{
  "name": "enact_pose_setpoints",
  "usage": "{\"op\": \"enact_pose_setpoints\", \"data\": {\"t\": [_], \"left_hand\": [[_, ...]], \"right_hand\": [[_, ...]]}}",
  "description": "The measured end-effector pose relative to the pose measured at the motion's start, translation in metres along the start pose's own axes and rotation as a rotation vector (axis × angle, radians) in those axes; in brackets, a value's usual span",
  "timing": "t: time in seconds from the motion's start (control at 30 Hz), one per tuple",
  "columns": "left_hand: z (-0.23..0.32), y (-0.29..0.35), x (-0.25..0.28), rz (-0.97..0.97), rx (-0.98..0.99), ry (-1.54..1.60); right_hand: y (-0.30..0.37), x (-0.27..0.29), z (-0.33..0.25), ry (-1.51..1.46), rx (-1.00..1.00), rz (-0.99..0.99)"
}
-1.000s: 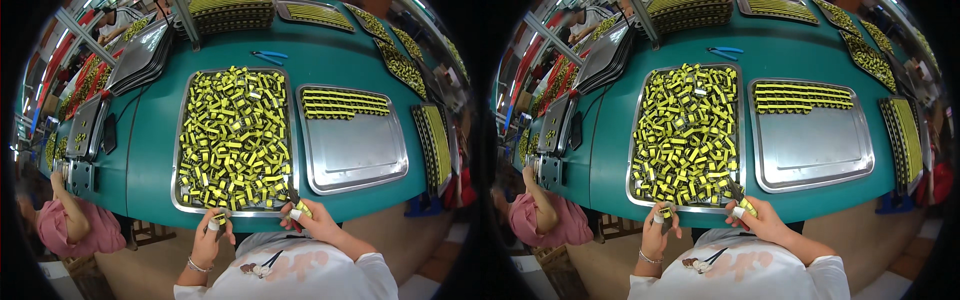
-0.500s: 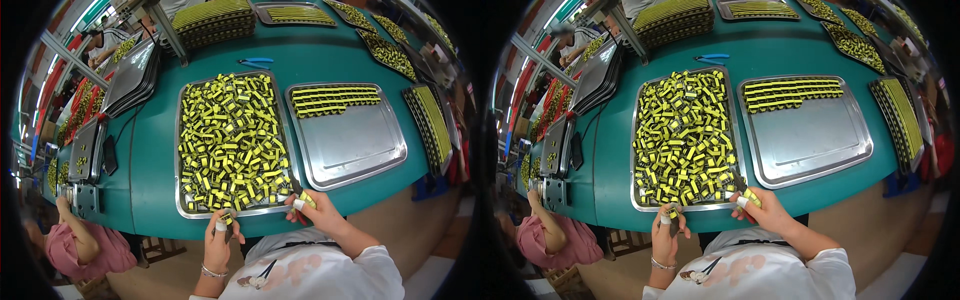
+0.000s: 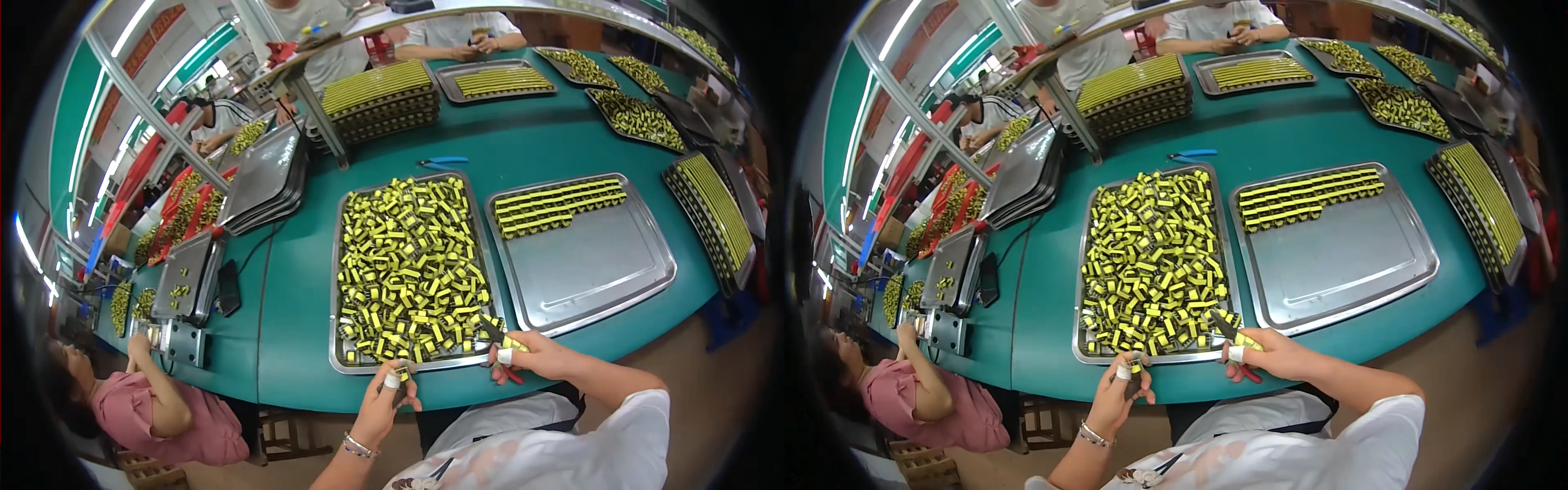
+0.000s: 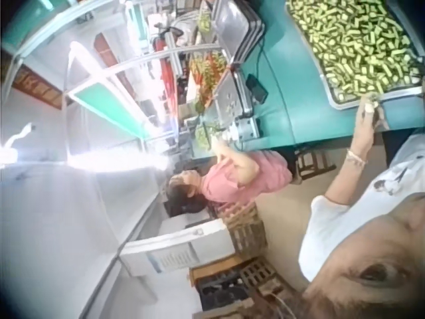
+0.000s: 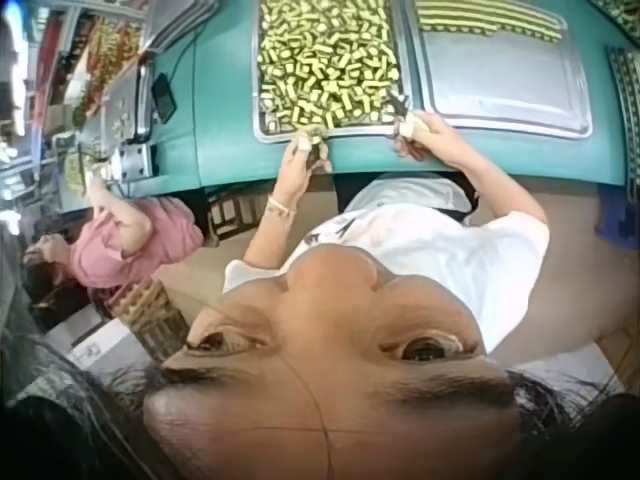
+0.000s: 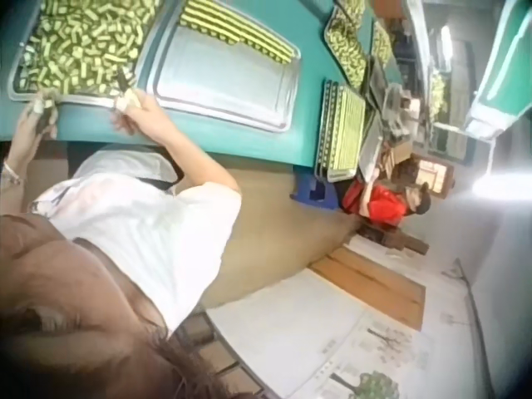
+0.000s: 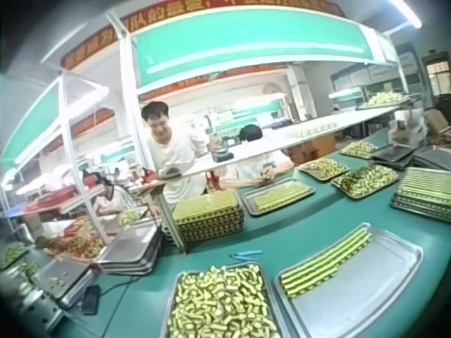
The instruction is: The person picks up electronic components from a tray, trims their pins with pliers against a metal plate, and arranges the finished components in rows onto another tray.
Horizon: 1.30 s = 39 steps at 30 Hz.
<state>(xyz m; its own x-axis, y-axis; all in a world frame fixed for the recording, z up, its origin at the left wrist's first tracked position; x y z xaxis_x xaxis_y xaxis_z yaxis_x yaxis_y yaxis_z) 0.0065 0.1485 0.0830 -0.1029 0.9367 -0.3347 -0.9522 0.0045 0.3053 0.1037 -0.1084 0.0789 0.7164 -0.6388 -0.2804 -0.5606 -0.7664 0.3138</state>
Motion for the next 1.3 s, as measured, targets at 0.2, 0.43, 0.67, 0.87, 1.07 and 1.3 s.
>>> {"op": "enact_pose_setpoints", "data": {"t": [0.2,0.43,0.67,0.87,1.07,1.3], "left_hand": [[0.0,0.003,0.018,-0.171,0.092,0.096],[0.002,0.009,0.024,-0.238,-0.068,0.191],[0.011,0.031,-0.013,-0.183,-0.016,-0.282],[0.014,0.016,-0.107,-0.224,-0.138,-0.091],[0.007,-0.041,-0.178,-0.256,-0.046,0.162],[-0.012,-0.075,-0.182,-0.251,-0.035,0.317]], "right_hand": [[-0.002,-0.003,-0.003,0.052,-0.046,-0.049],[0.0,-0.001,0.005,0.052,-0.005,-0.06],[0.014,0.001,0.006,0.017,0.01,-0.127],[0.053,0.007,0.008,0.01,0.206,-0.186],[0.08,0.046,0.0,-0.065,0.401,0.155],[0.103,0.064,-0.005,-0.099,0.523,0.437]]}}
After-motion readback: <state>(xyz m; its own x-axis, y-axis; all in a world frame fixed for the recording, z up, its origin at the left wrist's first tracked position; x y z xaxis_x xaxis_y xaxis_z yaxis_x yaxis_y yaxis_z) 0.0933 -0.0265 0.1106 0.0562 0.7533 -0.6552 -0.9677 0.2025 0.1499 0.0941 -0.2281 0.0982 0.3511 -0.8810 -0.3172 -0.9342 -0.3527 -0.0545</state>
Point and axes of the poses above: each hand's wrist, its own y-axis away from the middle knuckle, its own x-axis out of the back of the hand, z = x × y, the point moved 3 cm from there along -y, towards the middle knuckle, and after that the axes turned 1 degree about y, right-handed, at the moved point
